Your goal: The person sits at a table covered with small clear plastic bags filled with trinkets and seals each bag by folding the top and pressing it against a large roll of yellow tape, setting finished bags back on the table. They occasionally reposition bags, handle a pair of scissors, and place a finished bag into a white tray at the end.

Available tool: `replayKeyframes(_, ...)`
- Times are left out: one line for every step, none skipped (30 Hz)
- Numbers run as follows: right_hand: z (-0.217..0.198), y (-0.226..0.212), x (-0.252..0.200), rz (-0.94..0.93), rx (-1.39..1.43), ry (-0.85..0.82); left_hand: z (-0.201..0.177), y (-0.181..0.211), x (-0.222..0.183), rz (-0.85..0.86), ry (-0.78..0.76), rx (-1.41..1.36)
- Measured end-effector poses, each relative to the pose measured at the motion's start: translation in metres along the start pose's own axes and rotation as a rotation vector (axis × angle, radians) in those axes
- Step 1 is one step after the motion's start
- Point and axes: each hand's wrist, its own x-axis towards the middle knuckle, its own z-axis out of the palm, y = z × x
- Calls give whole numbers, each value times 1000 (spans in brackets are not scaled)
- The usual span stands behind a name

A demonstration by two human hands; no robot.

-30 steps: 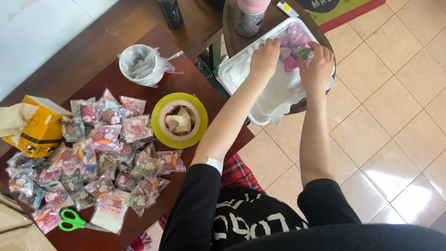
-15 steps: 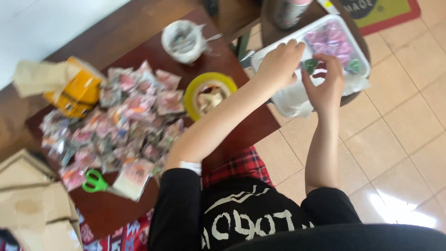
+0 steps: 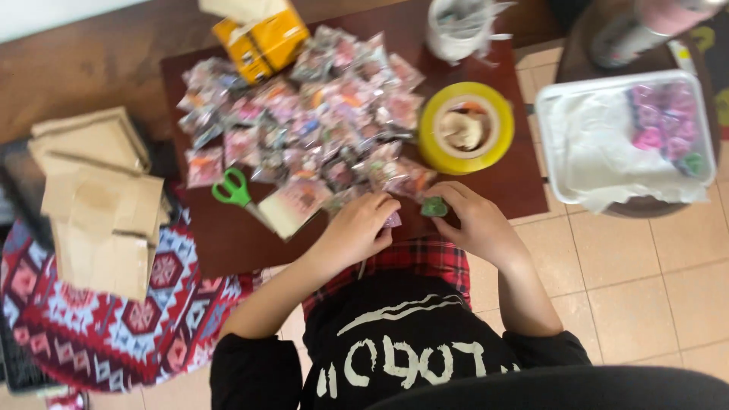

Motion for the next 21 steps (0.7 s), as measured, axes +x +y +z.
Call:
replayKeyframes(5, -3, 0, -13, 3, -17, 1, 2, -8, -19, 11, 1)
replayKeyframes(10, -5, 1, 31, -29, -56, 2, 3, -14, 28, 90, -8)
replayKeyframes(14, -6, 2, 75, -62, -94, 3, 4, -19, 75, 169, -16)
replayKeyframes(18, -7, 3, 65, -61, -109, 6, 2, -22, 59, 177, -14)
replayKeyframes(22, -7, 3, 105, -82, -129, 9, 1, -24, 73, 169, 14)
replayKeyframes(26, -7, 4, 146, -105, -144, 12, -1, -25, 92, 159, 44)
replayKeyframes(29, -8, 6, 137, -105, -154, 11, -1, -27, 81, 166, 46)
replayKeyframes(32, -9, 8, 137, -121, -146, 11, -1, -29, 85, 190, 67)
replayKeyframes(35, -10, 9, 137, -136, -139, 11, -1, -29, 89, 214, 87)
replayKeyframes(38, -11, 11, 135, -134, -146, 11, -3, -32, 82, 215, 87)
replayKeyframes(41, -13, 13, 86, -117, -112, 11, -5, -34, 75, 231, 97)
replayKeyframes(43, -14, 16, 36, -105, -73, 11, -8, -33, 75, 250, 108)
replayKeyframes(47, -12, 20, 32, -109, -73, 10, -10, -32, 75, 256, 110)
replayKeyframes(50, -10, 22, 42, -96, -69, 10, -10, -32, 76, 285, 135)
replayKeyframes(53, -8, 24, 52, -83, -65, 10, -10, -31, 76, 313, 161)
replayKeyframes(56, -5, 27, 49, -84, -71, 11, -11, -31, 72, 317, 160)
replayKeyframes(59, -1, 29, -17, -95, -25, 13, -13, -30, 54, 320, 178)
replayKeyframes(62, 2, 31, -83, -104, 21, 14, -14, -29, 37, 320, 195)
replayKeyframes(63, 3, 31, -83, -105, 18, 15, -14, -29, 34, 322, 194)
replayKeyframes(64, 4, 32, -88, -119, 37, 16, -13, -29, 34, 333, 204)
replayKeyframes(64, 5, 32, -92, -134, 57, 16, -13, -28, 34, 344, 214)
